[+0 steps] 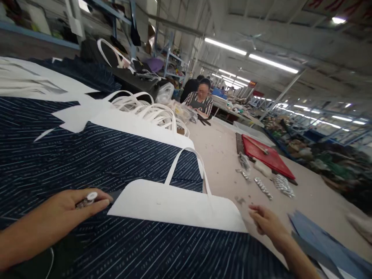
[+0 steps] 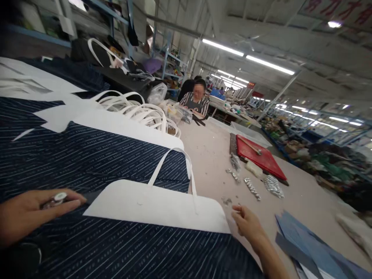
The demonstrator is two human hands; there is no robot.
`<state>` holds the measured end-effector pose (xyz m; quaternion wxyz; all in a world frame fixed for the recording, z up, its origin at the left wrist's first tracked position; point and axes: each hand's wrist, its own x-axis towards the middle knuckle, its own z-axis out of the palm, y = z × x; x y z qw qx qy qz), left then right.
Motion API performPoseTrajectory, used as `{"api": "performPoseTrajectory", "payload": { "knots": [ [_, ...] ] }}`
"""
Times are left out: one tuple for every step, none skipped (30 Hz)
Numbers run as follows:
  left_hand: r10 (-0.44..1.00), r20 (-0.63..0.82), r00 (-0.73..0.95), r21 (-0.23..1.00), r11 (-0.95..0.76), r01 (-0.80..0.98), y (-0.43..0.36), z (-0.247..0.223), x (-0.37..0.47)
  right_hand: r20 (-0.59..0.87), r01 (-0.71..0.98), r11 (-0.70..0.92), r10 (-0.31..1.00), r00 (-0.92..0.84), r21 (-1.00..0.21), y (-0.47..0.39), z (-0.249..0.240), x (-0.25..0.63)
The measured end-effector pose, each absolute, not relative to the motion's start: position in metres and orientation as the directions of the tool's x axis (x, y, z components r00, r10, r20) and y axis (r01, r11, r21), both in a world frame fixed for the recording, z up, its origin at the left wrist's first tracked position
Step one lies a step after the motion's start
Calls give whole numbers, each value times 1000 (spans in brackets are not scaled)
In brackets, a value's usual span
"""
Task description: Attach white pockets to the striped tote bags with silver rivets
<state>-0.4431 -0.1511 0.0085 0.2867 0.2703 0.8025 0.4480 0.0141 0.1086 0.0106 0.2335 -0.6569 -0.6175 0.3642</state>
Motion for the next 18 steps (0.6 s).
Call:
{"api": "performPoseTrajectory", "payload": {
  "knots": [
    [771,-244,-589,853,460,248,-145,12,-435,-236,580,-181,972,-19,-794,96,-1,19],
    [829,-251,-499,830,450,329,-136,17,-424,-274,517,-222,962,-25,-827,84,-8,22],
    [866,-225,-447,808,422,411,-125,22,-411,-304,457,-255,952,-35,-852,73,-12,21],
    [897,-188,-400,786,382,487,-112,25,-397,-328,407,-282,944,-46,-869,62,-13,18],
    [927,-153,-343,756,333,563,-98,28,-383,-344,368,-299,937,-59,-880,53,-13,13],
    [955,-121,-272,720,273,638,-82,28,-368,-352,340,-306,933,-81,-889,44,-11,7],
    [972,-90,-218,663,221,715,-66,26,-354,-352,325,-299,929,-115,-897,36,-11,-1],
    [983,-67,-173,590,179,787,-49,22,-342,-347,320,-283,924,-163,-904,30,-11,-10],
    [988,-55,-145,555,151,818,-34,17,-332,-335,318,-258,917,-217,-912,24,-12,-19],
    [991,-45,-127,524,132,841,-19,11,-325,-316,315,-227,910,-269,-921,19,-14,-29],
    [993,-39,-116,497,120,859,-6,5,-320,-294,314,-193,902,-317,-929,15,-18,-38],
    [993,-39,-109,478,114,871,4,0,-318,-274,316,-161,893,-356,-935,12,-21,-47],
    [994,-40,-104,452,111,885,13,-5,-317,-260,323,-133,885,-387,-937,10,-24,-55],
    [994,-46,-98,426,108,898,20,-8,-318,-252,336,-111,876,-412,-935,8,-27,-62],
    [994,-56,-90,404,105,909,24,-10,-319,-255,355,-96,864,-433,-930,7,-30,-68],
    [994,-68,-80,386,100,917,28,-11,-321,-264,375,-87,852,-452,-923,6,-32,-74],
    [994,-83,-67,373,93,923,30,-10,-323,-271,387,-80,840,-470,-919,5,-33,-78],
    [993,-101,-53,366,87,927,31,-10,-325,-274,390,-74,830,-486,-918,4,-34,-81]
  ]
}}
